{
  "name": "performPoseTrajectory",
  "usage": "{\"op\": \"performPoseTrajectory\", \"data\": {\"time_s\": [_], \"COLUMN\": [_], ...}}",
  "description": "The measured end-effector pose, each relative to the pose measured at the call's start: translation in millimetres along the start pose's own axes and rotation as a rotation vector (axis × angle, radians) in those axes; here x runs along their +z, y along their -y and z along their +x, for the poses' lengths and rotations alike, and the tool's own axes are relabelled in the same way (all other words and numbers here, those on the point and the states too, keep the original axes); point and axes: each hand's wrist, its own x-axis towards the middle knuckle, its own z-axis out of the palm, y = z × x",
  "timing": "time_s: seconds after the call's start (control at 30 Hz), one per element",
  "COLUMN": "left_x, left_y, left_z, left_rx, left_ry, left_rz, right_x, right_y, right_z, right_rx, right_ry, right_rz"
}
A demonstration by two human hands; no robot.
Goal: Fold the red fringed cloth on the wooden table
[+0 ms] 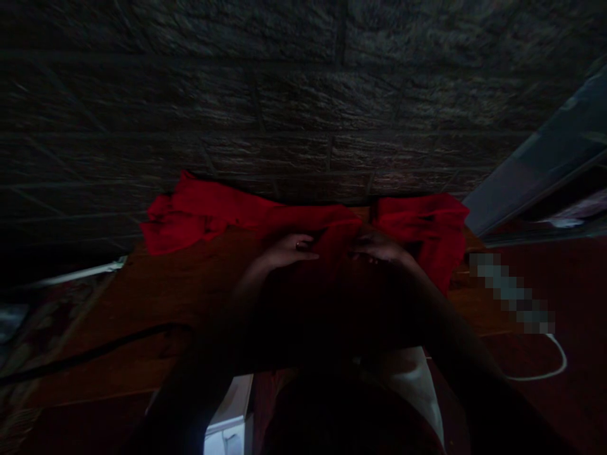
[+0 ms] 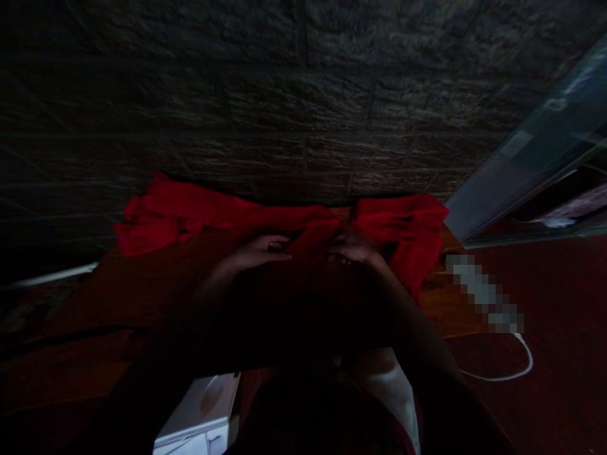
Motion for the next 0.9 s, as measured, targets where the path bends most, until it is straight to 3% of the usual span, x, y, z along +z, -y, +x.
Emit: {"op": "performPoseTrajectory", "data": {"time_s": [0.37, 0.5, 0.7, 0.9], "left_x": [-5.9, -4.5, -13.5, -15.6], "left_y": [-6, -9, -11, -15], "left_z": [-9, -15, -24, -40], "left_rx": [0.105, 0.080, 0.030, -0.059], "left_ry": [0.005, -0.031, 0.153, 0.215], "left_rz": [0.109, 0.185, 0.219, 0.092], "right_x": [6, 6, 7, 7], "right_y": [2, 1, 4, 6], "right_z": [0, 0, -1, -2], "right_rx": [-0.020, -0.009, -0.010, -0.020], "right_ry": [-0.038, -0.054, -0.042, -0.035], "right_rz": [0.022, 0.001, 0.028, 0.066]}}
